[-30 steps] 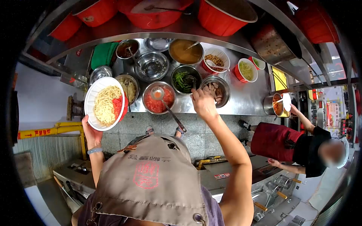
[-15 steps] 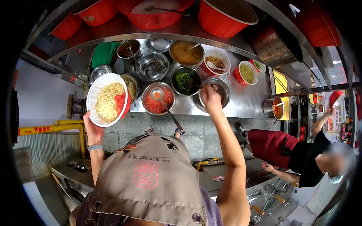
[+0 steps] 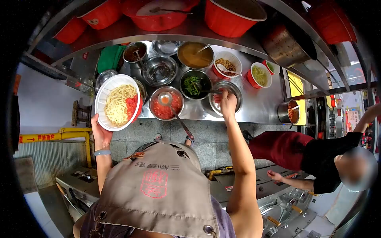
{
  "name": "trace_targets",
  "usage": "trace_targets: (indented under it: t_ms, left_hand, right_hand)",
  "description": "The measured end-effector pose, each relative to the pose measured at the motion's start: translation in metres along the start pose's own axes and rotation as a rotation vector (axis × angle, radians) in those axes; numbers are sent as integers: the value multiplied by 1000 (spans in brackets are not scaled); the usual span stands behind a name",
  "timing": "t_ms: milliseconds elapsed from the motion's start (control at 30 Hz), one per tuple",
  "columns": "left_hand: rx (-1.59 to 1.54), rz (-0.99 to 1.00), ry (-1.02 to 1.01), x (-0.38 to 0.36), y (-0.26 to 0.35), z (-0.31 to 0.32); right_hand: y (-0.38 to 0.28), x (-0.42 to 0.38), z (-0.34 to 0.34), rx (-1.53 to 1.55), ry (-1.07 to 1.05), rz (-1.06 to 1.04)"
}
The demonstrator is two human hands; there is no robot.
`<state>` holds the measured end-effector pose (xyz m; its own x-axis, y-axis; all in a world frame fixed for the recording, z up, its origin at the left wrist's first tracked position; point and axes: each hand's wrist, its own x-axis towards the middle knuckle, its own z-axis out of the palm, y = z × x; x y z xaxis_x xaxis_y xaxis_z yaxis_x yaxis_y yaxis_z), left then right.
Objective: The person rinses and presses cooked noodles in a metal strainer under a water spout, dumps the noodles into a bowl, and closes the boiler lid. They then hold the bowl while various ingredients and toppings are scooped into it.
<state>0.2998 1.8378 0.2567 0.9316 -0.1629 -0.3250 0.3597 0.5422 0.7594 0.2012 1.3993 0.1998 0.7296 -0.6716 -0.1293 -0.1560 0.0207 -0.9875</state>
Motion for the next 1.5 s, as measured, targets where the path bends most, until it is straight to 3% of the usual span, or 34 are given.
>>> trace_targets:
  t_ms: [133, 200, 233, 467, 667, 733, 800, 1100, 1233, 1300, 1433, 1500]
  left_hand:
    - [31, -13, -11, 1, -1, 0]
    - [43, -20, -15, 1, -1, 1]
    - [56, -28, -19, 0, -2, 3]
    - [127, -36, -18, 0, -4, 13]
    - [116, -46, -28, 0, -5, 19]
    - [116, -42, -44, 2, -6, 19]
    - [118, -40, -60, 3, -6, 19]
    - [115, -101, -83, 13, -16, 20]
    - [101, -92, -75, 14, -17, 23]
    - [106, -89, -71, 14, -17, 26]
    - [118, -105, -65, 17, -18, 25]
    - [126, -109, -86, 17, -19, 26]
  right_hand:
    - [-17, -20, -2, -146, -7, -120]
    - [-21, -27, -2, -429, -87, -286]
    - [-8, -23, -5, -402, -117, -334]
    - [-10, -17, -3, -338, -110, -279]
    - [-16, -13, -8, -102, 2, -151]
    - [-14, -11, -10, -152, 5, -190]
    - [-17, -16, -11, -378, -29, -365]
    - [-8, -7, -11, -288, -11, -241]
    - [-10, -3, -16, -301, 34, -300]
    - [-16, -3, -20, -142, 4, -70]
    - [-10, -3, -19, -115, 10, -75]
    - [-5, -4, -12, -211, -9, -184]
